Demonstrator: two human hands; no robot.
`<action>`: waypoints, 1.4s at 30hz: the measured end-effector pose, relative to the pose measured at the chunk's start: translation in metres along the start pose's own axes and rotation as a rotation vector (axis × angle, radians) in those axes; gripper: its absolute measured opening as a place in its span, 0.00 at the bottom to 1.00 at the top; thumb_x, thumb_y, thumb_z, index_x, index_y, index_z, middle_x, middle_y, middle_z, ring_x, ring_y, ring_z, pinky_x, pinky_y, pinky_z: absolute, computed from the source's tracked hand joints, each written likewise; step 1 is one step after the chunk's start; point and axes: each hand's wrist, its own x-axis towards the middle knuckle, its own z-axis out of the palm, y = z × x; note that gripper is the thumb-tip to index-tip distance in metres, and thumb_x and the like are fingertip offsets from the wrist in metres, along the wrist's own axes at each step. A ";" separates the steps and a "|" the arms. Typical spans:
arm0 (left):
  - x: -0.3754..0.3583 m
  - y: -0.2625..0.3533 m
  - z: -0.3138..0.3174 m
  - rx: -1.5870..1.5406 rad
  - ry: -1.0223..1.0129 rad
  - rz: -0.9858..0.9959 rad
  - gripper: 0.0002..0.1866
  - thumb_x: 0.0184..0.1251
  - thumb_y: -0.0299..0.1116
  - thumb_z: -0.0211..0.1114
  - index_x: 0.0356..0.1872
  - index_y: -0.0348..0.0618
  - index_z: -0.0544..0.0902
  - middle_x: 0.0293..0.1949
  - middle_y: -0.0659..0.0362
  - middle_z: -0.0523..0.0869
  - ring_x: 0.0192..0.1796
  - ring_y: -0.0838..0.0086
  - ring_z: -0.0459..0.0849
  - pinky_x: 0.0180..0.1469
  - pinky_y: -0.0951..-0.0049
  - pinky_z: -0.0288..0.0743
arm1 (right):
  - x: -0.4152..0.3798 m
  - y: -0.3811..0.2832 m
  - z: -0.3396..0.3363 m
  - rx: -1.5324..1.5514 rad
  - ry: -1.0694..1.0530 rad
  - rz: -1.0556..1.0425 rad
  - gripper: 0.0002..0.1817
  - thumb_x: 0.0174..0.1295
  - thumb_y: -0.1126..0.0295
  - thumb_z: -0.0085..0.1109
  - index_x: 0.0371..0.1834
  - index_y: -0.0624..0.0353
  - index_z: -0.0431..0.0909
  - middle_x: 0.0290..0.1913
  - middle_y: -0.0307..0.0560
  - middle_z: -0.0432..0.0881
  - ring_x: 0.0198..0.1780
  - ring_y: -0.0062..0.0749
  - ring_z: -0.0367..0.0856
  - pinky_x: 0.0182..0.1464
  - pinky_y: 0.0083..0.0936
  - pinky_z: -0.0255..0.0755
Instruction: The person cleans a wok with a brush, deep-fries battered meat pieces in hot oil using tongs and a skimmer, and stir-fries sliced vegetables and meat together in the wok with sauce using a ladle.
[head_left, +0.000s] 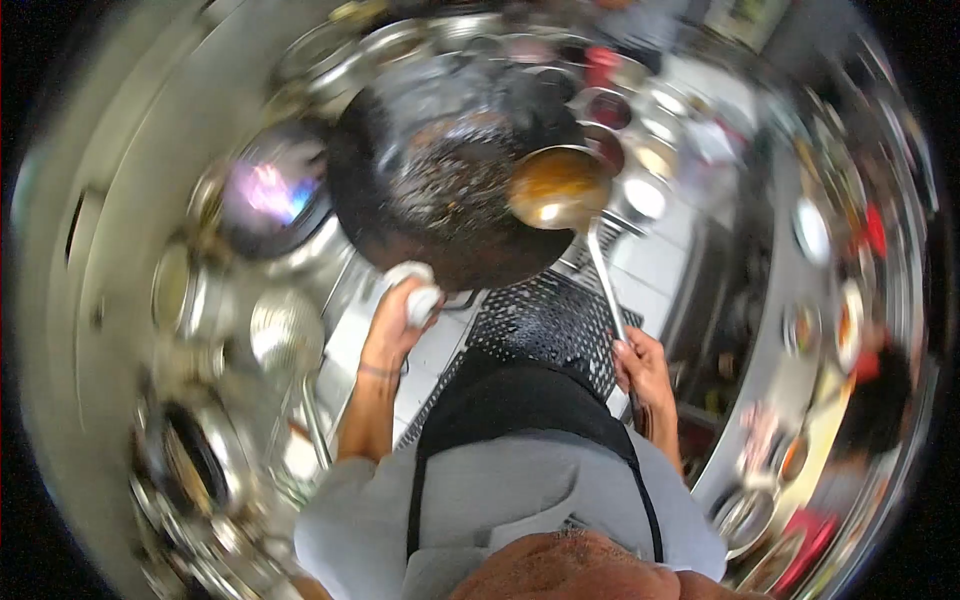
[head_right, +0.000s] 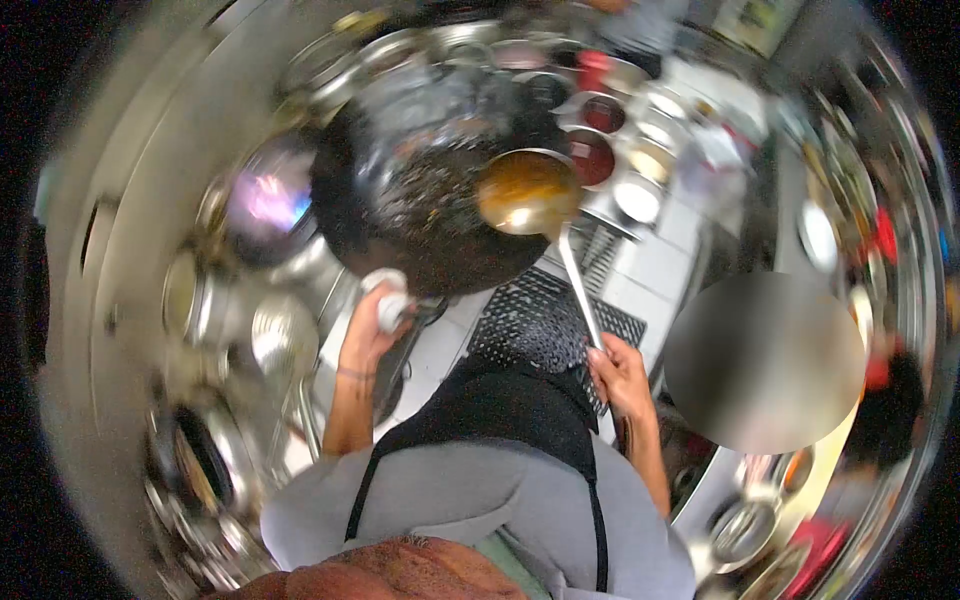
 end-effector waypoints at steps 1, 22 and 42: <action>0.006 0.010 -0.015 -0.052 0.025 0.025 0.08 0.69 0.38 0.57 0.34 0.48 0.80 0.26 0.61 0.84 0.26 0.74 0.84 0.23 0.73 0.73 | 0.014 0.000 0.018 0.019 -0.045 -0.053 0.15 0.72 0.68 0.56 0.55 0.66 0.76 0.18 0.32 0.69 0.13 0.14 0.62 0.14 0.16 0.56; 0.194 0.113 -0.179 -0.694 0.227 0.344 0.17 0.78 0.48 0.49 0.48 0.47 0.80 0.35 0.58 0.84 0.33 0.70 0.83 0.24 0.74 0.72 | 0.238 -0.059 0.242 0.058 -0.662 0.107 0.16 0.74 0.65 0.52 0.58 0.63 0.71 0.26 0.37 0.70 0.15 0.16 0.62 0.12 0.18 0.59; 0.058 -0.080 -0.178 0.826 1.279 0.369 0.34 0.49 0.43 0.74 0.58 0.39 0.75 0.49 0.44 0.80 0.51 0.46 0.79 0.57 0.57 0.74 | 0.370 -0.072 0.256 -0.251 -1.013 0.392 0.28 0.78 0.50 0.39 0.70 0.58 0.61 0.27 0.36 0.64 0.16 0.19 0.60 0.13 0.24 0.61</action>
